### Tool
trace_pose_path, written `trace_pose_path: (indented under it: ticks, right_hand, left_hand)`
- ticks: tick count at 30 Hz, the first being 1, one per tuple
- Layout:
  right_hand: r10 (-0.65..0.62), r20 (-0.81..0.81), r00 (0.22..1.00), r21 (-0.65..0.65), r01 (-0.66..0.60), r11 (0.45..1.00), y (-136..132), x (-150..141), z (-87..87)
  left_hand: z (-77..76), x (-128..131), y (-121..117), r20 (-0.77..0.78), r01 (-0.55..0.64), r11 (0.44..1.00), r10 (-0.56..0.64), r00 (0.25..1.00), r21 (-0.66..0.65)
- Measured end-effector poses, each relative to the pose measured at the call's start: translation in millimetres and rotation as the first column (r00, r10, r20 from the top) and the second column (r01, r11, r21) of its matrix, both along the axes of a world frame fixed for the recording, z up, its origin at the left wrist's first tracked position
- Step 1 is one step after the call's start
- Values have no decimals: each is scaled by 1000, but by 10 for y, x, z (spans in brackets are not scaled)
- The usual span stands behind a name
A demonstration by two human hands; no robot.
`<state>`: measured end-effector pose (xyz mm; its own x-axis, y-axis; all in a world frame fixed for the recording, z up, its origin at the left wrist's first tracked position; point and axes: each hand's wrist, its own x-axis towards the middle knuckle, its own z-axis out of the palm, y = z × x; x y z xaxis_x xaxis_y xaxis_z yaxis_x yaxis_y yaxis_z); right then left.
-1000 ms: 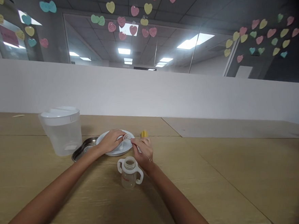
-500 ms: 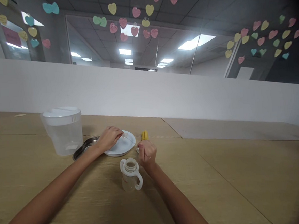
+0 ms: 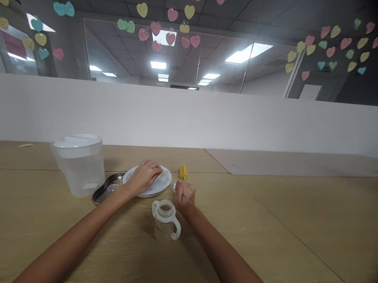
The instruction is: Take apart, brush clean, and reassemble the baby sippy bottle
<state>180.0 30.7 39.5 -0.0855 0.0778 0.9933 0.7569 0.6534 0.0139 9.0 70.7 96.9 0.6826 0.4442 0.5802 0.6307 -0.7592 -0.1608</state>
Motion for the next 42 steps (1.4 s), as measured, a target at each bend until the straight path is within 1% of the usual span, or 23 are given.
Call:
trace_pose_path:
  ticks: [3, 6, 11, 14, 16, 19, 23, 26, 31, 34, 39, 42]
  right_hand:
    - [2, 29, 1000, 3, -2, 1000, 5, -11, -19]
    - [-31, 15, 999, -12, 31, 999, 8, -17, -30]
    - [-68, 60, 996, -6, 69, 998, 7, -13, -31]
    - [-75, 75, 994, -39, 78, 996, 5, -3, -21]
    - [-81, 87, 993, -74, 88, 993, 1, 4, -12]
    - [-89, 117, 989, -107, 101, 989, -10, 10, -2]
    - [-123, 135, 983, -103, 138, 985, -9, 2, -11]
    - [-156, 124, 980, -103, 169, 980, 13, -1, -28]
    - [-176, 68, 982, -111, 183, 977, 32, 19, -44]
    - [-197, 88, 976, -120, 207, 971, 30, 20, -46]
    - [-233, 122, 965, -140, 249, 958, 41, 3, -50]
    - [-251, 125, 960, -130, 266, 955, 61, 7, -49]
  left_hand:
    - [6, 41, -48, -10, 48, 999, -48, 999, -13]
    - [10, 85, -105, -7, 100, 995, -100, 995, -19]
    - [13, 143, -194, 17, 149, 989, -149, 989, 12]
    - [-3, 156, -192, 3, 148, 989, -148, 989, 24]
    - [-21, 142, -146, -34, 138, 990, -137, 990, 25]
    - [-41, 68, -26, -94, 79, 996, -75, 993, 31]
    - [-30, -66, 102, -129, 4, 1000, -1, 992, 26]
    - [0, -97, 95, -119, 9, 1000, -8, 993, 8]
    - [26, -22, 6, -78, 43, 999, -45, 996, -27]
    - [12, 9, -7, -77, 49, 998, -52, 996, -46]
    - [-9, 60, -52, -51, 96, 995, -97, 994, -20]
    - [-5, 94, -88, -84, 113, 993, -111, 990, 17]
